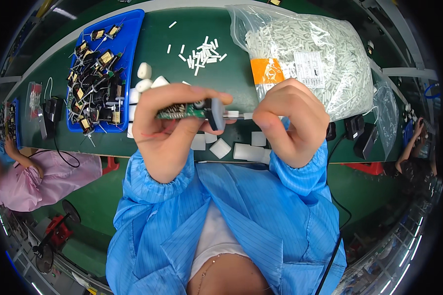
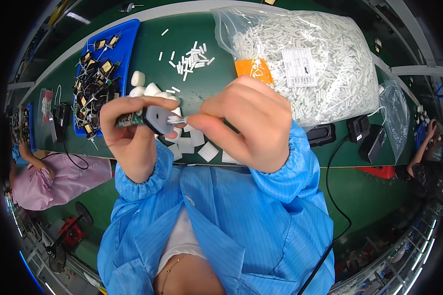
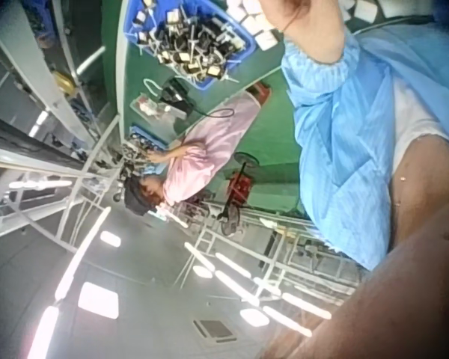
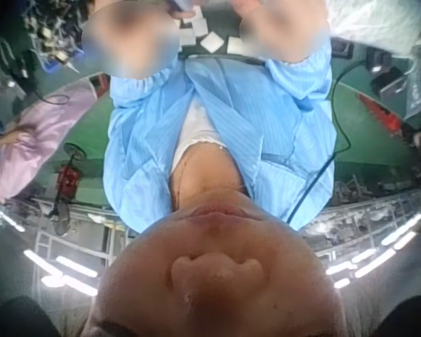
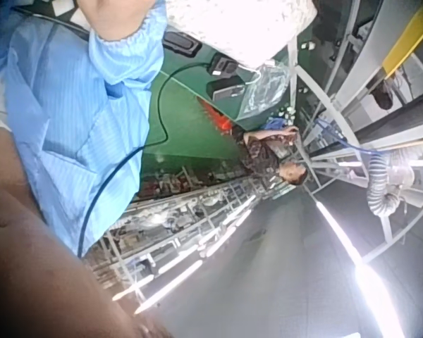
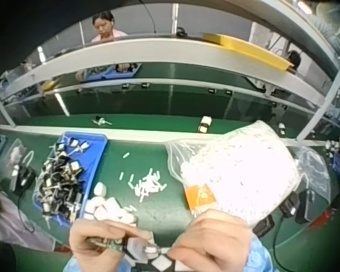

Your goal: The person assembles small electronic components by inserting white cylindrical pieces into white plastic housings and placing them into a blue tray. The person repeatedly picks up components from the table and a large bag, inserts them into the housings, and deposits the assembled units into the tray.

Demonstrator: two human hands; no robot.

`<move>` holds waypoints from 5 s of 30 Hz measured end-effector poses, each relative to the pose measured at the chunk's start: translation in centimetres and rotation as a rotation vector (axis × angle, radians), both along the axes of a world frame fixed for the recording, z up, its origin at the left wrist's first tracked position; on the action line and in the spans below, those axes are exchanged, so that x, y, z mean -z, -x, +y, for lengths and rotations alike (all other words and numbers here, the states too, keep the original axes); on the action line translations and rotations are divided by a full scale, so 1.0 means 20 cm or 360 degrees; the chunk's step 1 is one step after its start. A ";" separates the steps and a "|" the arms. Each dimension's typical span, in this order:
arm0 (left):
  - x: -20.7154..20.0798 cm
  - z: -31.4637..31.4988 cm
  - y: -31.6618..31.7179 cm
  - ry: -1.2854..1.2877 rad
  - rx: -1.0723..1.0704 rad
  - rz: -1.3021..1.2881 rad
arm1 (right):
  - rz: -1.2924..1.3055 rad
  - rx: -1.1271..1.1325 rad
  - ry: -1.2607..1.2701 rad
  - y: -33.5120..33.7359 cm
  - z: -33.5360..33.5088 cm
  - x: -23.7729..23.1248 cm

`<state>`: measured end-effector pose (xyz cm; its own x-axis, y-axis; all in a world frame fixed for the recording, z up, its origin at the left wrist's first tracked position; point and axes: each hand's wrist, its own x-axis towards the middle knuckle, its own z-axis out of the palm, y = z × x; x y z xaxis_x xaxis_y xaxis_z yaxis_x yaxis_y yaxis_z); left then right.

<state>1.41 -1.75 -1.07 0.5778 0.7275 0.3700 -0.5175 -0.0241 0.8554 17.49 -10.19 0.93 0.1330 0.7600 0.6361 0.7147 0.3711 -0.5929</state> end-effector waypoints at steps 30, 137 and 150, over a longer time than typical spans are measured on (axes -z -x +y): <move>0.12 0.23 0.27 0.0349 -0.0104 0.0855 | -0.0613 -0.0397 0.1252 0.19 0.02 0.36; 0.12 1.39 -0.41 -0.0240 0.0281 0.1302 | -0.1012 0.0120 0.0798 -0.13 0.42 0.51; -0.02 0.17 0.12 0.0188 0.0332 0.0829 | 0.0765 -0.0259 0.0822 -0.12 0.25 0.09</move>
